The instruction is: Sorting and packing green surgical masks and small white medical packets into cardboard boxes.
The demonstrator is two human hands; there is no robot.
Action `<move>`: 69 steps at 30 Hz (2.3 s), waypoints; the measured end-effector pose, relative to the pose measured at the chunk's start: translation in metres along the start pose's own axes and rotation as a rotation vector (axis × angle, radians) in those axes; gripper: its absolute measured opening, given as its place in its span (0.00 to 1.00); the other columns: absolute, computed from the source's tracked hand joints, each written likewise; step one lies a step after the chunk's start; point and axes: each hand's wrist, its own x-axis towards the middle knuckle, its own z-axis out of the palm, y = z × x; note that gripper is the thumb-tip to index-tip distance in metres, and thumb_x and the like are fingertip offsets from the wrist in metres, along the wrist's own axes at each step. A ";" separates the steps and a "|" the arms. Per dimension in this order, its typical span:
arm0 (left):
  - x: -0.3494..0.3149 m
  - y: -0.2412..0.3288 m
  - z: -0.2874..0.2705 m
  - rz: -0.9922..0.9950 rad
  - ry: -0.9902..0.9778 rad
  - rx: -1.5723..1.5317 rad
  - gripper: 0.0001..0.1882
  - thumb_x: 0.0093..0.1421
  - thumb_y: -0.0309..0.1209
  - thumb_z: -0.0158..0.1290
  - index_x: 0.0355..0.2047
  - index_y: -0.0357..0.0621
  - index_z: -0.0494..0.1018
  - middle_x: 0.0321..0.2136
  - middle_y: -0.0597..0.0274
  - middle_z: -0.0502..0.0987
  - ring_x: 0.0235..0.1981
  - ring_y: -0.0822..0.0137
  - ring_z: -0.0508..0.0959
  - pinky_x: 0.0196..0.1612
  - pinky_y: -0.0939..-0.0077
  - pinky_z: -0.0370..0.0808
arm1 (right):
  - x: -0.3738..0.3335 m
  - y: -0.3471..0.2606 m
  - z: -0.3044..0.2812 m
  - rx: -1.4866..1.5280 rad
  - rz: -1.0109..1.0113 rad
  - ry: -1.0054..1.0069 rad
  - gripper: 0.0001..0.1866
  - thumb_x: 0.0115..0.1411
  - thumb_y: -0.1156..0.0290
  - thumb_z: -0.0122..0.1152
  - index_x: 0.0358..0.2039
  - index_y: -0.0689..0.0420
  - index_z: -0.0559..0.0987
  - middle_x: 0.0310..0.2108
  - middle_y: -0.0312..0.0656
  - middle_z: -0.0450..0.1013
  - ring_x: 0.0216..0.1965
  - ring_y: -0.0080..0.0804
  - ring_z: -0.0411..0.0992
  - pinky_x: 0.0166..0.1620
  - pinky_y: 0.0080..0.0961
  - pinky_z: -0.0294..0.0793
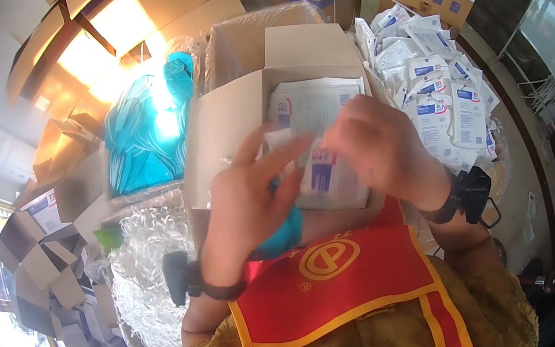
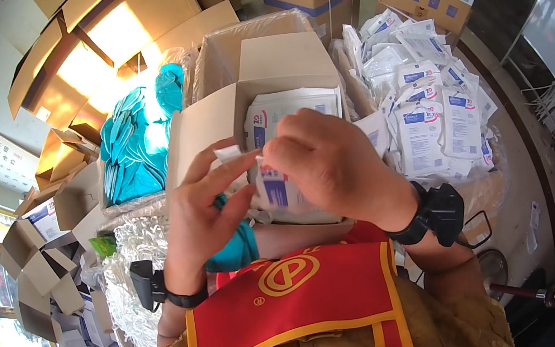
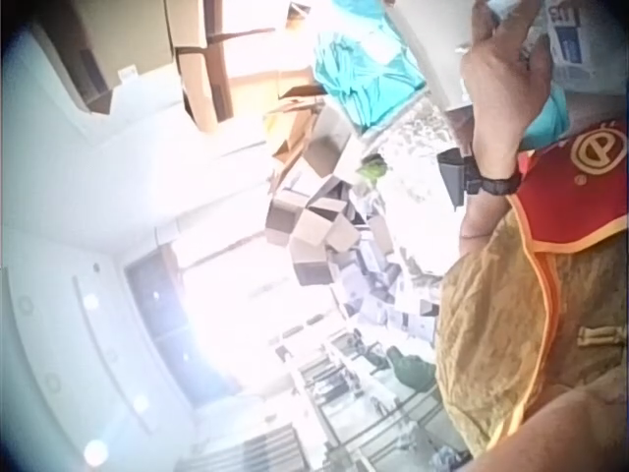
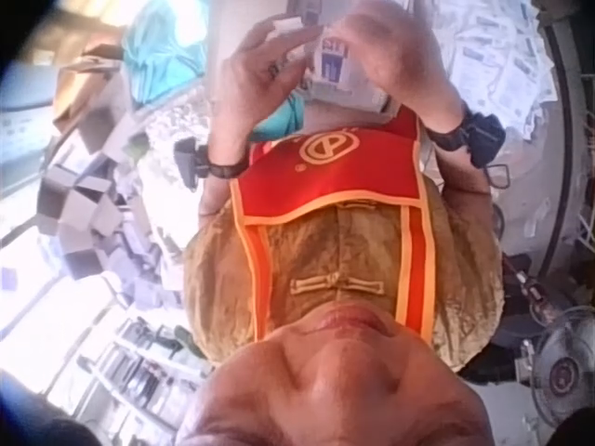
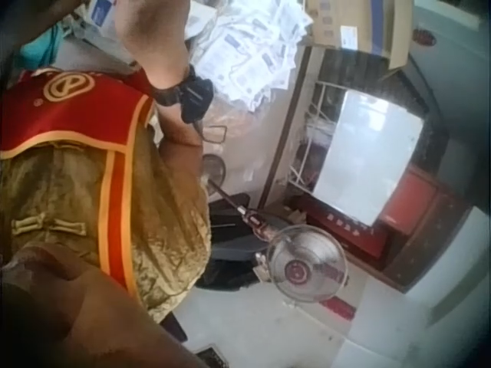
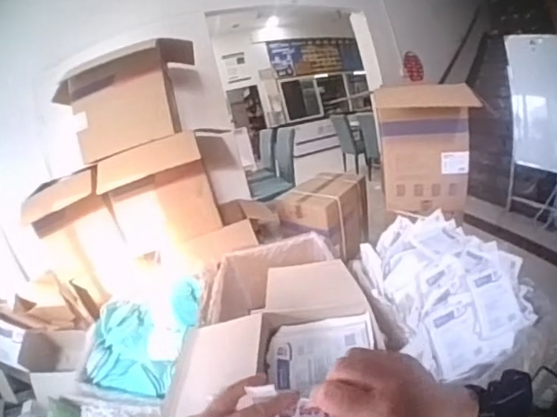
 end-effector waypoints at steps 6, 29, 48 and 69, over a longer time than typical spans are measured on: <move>-0.011 -0.022 -0.013 -0.029 0.089 -0.027 0.12 0.53 0.19 0.56 0.39 0.41 0.80 0.30 0.56 0.78 0.31 0.68 0.78 0.34 0.77 0.73 | -0.008 0.008 -0.011 -0.005 0.064 -0.019 0.09 0.47 0.80 0.63 0.28 0.57 0.73 0.25 0.41 0.64 0.28 0.43 0.68 0.30 0.35 0.69; -0.037 -0.055 -0.025 -0.547 0.533 -0.756 0.06 0.52 0.21 0.59 0.31 0.42 0.76 0.28 0.66 0.78 0.28 0.81 0.72 0.32 0.86 0.66 | -0.034 0.057 -0.034 0.168 0.569 0.039 0.04 0.57 0.74 0.61 0.29 0.60 0.76 0.25 0.43 0.70 0.30 0.41 0.71 0.34 0.28 0.71; 0.001 -0.079 -0.012 -0.361 0.528 -0.743 0.25 0.67 0.42 0.48 0.15 0.44 0.64 0.16 0.68 0.63 0.20 0.78 0.62 0.27 0.82 0.60 | -0.012 0.106 0.074 -0.053 0.408 -0.440 0.13 0.51 0.70 0.66 0.32 0.60 0.72 0.33 0.48 0.73 0.35 0.50 0.74 0.38 0.40 0.72; 0.007 -0.024 0.025 -0.218 0.211 -0.493 0.07 0.59 0.25 0.58 0.23 0.39 0.76 0.22 0.70 0.73 0.23 0.79 0.69 0.28 0.84 0.64 | 0.008 -0.014 0.008 -0.021 -0.049 -0.263 0.05 0.51 0.76 0.59 0.25 0.56 0.71 0.29 0.40 0.67 0.30 0.38 0.73 0.29 0.31 0.74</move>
